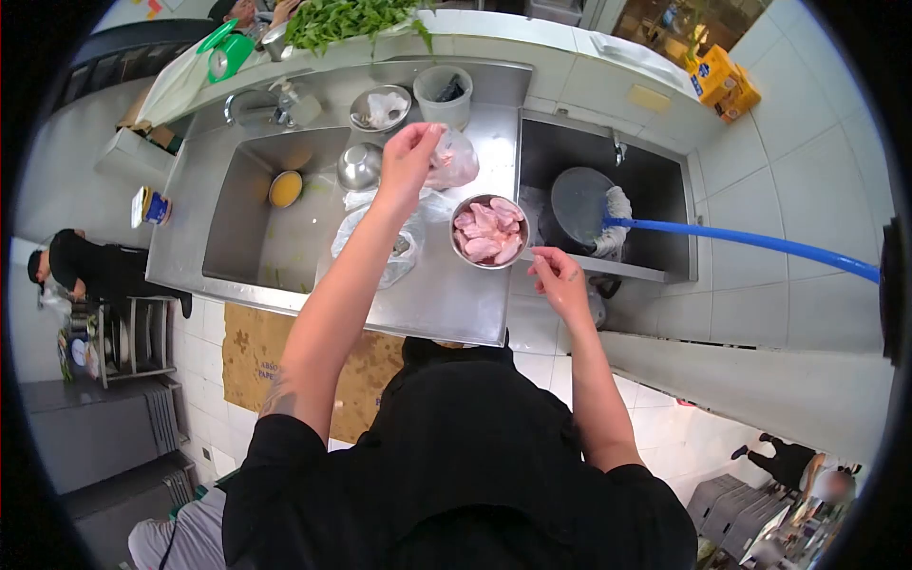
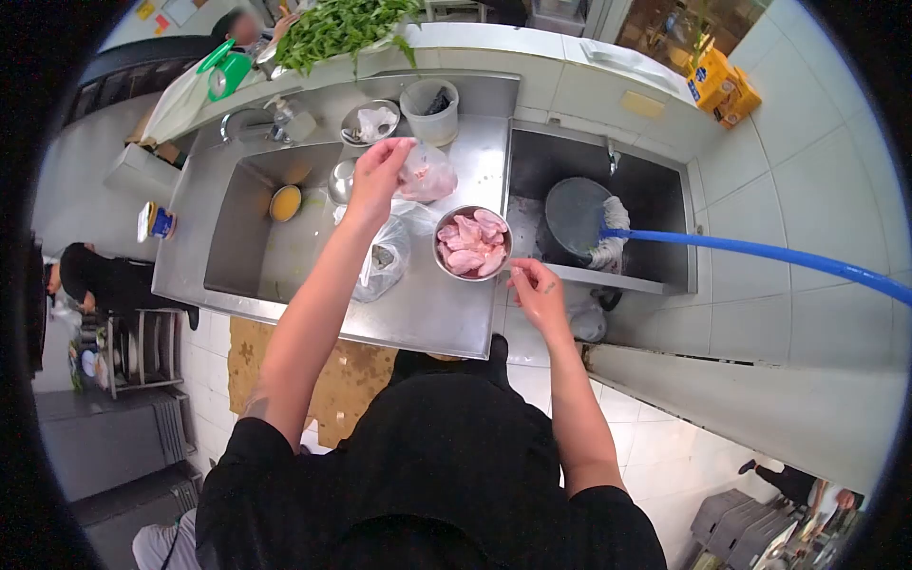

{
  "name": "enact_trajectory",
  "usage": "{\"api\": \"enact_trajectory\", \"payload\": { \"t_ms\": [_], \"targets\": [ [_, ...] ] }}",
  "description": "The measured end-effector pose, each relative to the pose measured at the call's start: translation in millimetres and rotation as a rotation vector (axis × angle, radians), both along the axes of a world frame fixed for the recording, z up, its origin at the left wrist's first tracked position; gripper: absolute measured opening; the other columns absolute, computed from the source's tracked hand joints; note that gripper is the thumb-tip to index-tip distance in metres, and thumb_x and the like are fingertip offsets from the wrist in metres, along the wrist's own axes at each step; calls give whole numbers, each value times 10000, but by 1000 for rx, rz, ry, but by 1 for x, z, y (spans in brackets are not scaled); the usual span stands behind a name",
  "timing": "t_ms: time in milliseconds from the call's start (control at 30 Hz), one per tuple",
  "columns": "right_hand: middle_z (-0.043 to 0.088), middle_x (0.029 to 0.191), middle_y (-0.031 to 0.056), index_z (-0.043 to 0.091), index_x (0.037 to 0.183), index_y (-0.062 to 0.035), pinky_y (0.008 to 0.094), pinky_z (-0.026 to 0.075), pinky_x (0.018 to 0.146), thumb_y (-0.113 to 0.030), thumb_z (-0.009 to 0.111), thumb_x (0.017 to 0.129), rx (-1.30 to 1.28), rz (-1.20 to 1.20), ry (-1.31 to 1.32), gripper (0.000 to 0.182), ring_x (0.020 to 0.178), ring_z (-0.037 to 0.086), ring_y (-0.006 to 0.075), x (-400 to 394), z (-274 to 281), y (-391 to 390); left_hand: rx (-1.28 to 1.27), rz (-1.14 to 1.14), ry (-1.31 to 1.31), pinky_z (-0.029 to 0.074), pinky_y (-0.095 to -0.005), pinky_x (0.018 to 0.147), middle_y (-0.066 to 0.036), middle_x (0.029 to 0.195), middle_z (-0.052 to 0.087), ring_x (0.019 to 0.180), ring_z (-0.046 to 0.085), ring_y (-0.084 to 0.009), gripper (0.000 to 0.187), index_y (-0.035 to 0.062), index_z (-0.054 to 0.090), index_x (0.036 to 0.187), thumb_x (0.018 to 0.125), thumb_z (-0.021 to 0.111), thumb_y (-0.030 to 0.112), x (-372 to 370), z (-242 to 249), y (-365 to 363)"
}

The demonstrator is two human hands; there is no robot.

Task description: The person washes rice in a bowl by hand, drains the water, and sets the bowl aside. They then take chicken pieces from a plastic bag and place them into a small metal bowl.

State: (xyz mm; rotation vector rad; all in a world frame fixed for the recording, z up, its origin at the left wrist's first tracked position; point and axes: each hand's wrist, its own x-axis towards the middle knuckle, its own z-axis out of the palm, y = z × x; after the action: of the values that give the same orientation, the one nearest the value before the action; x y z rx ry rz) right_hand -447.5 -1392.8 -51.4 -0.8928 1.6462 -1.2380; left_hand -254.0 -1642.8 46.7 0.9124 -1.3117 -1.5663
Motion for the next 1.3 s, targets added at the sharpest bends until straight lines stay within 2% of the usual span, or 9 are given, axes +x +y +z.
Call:
{"api": "enact_trajectory", "payload": {
  "t_ms": [333,500,700,767,833,933,1000,1200,1300],
  "targets": [
    [675,805,39,664,1147,-16,242,465,532,-179,588,1000,11,-55,-17,232,586,567,74,-39,-19,15,424,41,259,586,-355,792,-4,835,576,712,558,-115,142,43,654,1071,963,651,136,-70,-68,-59],
    [676,801,34,664,1148,-18,242,462,528,-178,588,1000,27,-31,-18,231,586,565,72,-60,-38,17,490,111,72,583,-342,785,-25,935,598,786,589,-133,208,69,618,1173,976,619,134,-32,-111,-79],
    [676,790,28,682,1132,-32,240,474,538,-157,594,989,55,-39,35,209,600,580,69,-67,-38,17,-165,313,-608,540,-295,711,-36,926,660,773,637,-143,290,45,659,1141,948,675,261,41,-156,-114],
    [677,786,30,690,1123,-32,239,485,551,-147,595,984,66,-63,100,204,609,583,65,-62,-32,18,-298,287,-861,527,-311,700,-75,897,678,724,640,-171,372,37,663,1136,893,735,310,62,-148,-110],
    [674,777,27,694,1116,-26,238,487,554,-148,600,981,65,-99,115,205,607,581,64,-52,-33,18,-413,-46,-969,534,-367,751,-127,908,717,839,688,-267,303,56,703,1006,857,723,318,62,-138,-91],
    [679,782,24,697,1113,-26,244,490,569,-153,608,976,107,-123,143,206,635,592,63,-36,-39,13,-806,-79,-985,533,-385,752,-114,856,701,805,679,-288,296,70,692,973,834,746,327,58,-155,-54],
    [695,817,61,702,1085,-11,273,507,622,-138,627,952,99,-99,188,198,673,622,105,-15,-35,7,-957,-22,-1326,527,-413,780,-120,882,683,857,669,-294,263,77,675,974,831,744,287,60,-157,-38],
    [699,905,140,706,1022,8,318,516,712,-102,641,910,-145,-42,418,170,762,670,231,45,24,-39,-326,80,-506,522,-381,816,-136,991,662,959,653,-316,205,55,649,1004,835,715,150,86,-107,-46],
    [698,907,142,698,1007,9,337,516,723,-115,644,910,-257,55,440,167,783,672,258,73,23,-70,-811,62,-760,527,-412,818,-123,958,686,934,661,-330,210,53,649,1014,825,709,122,101,-115,-62]
  ]
}}
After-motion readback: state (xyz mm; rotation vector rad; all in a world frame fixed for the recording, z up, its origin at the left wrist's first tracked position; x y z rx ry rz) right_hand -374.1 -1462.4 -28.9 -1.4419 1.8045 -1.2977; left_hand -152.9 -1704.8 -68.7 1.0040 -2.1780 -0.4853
